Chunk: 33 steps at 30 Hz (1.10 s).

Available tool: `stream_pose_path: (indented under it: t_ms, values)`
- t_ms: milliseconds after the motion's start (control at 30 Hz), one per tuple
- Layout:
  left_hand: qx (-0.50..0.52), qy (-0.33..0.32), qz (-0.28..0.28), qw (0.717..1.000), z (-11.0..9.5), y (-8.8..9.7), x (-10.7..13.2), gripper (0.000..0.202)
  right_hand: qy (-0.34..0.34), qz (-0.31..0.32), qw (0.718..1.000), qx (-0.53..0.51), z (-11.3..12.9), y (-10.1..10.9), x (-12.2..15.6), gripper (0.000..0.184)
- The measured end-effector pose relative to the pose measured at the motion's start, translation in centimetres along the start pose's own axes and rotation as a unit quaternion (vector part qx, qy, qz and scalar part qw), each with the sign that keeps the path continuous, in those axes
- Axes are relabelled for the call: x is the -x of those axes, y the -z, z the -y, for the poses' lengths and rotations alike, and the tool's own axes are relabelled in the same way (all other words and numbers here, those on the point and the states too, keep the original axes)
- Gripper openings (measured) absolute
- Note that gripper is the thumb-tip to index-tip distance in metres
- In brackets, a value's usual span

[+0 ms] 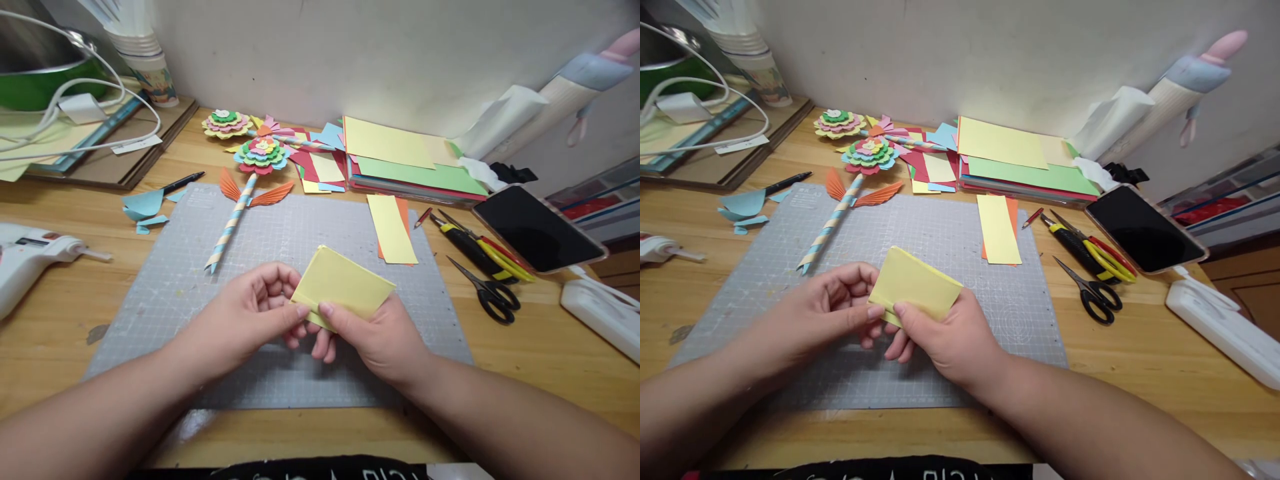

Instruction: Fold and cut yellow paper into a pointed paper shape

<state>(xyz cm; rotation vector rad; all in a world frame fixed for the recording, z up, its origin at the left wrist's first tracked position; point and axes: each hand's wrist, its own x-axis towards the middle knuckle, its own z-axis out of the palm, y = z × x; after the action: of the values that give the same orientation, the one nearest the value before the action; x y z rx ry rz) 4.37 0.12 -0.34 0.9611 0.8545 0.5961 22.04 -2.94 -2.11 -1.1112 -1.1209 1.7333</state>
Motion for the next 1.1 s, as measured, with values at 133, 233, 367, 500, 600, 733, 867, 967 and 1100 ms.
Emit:
stream_pose_path:
  t_ms: [133,233,367,500,600,733,867,967,1100]
  values:
    - [-0.006,0.026,0.016,1.000,0.14,0.01,-0.10,0.021,0.050,-0.031,0.997,0.058,-0.22,-0.26,0.30,0.021]
    - [0.017,0.021,0.016,1.000,0.44,0.14,-0.12,0.020,0.105,-0.026,0.990,0.085,-0.51,-0.36,0.49,0.017]
    - [0.048,0.015,0.020,0.999,0.71,0.23,-0.03,0.016,0.151,-0.024,0.978,0.143,-0.68,-0.20,0.66,0.017]
    - [0.051,0.015,0.018,0.998,0.73,0.19,0.03,0.012,0.172,-0.007,0.967,0.187,-0.51,0.01,0.72,0.017]
    - [0.046,0.012,0.020,0.999,0.74,0.19,0.02,0.011,0.167,-0.001,0.969,0.180,-0.31,-0.06,0.67,0.018]
    - [0.040,0.011,0.024,0.999,0.76,0.23,-0.03,0.009,0.162,0.002,0.976,0.147,-0.16,-0.32,0.59,0.018]
    - [0.033,0.012,0.024,0.999,0.70,0.18,-0.03,0.010,0.139,0.005,0.985,0.105,-0.25,-0.44,0.66,0.018]
    - [0.025,0.012,0.022,0.999,0.64,0.08,0.02,0.013,0.117,0.002,0.990,0.079,-0.31,-0.47,0.68,0.017]
    - [0.008,0.026,0.009,1.000,0.55,0.02,0.03,0.019,0.078,0.003,0.996,0.036,-0.17,-0.55,0.47,0.020]
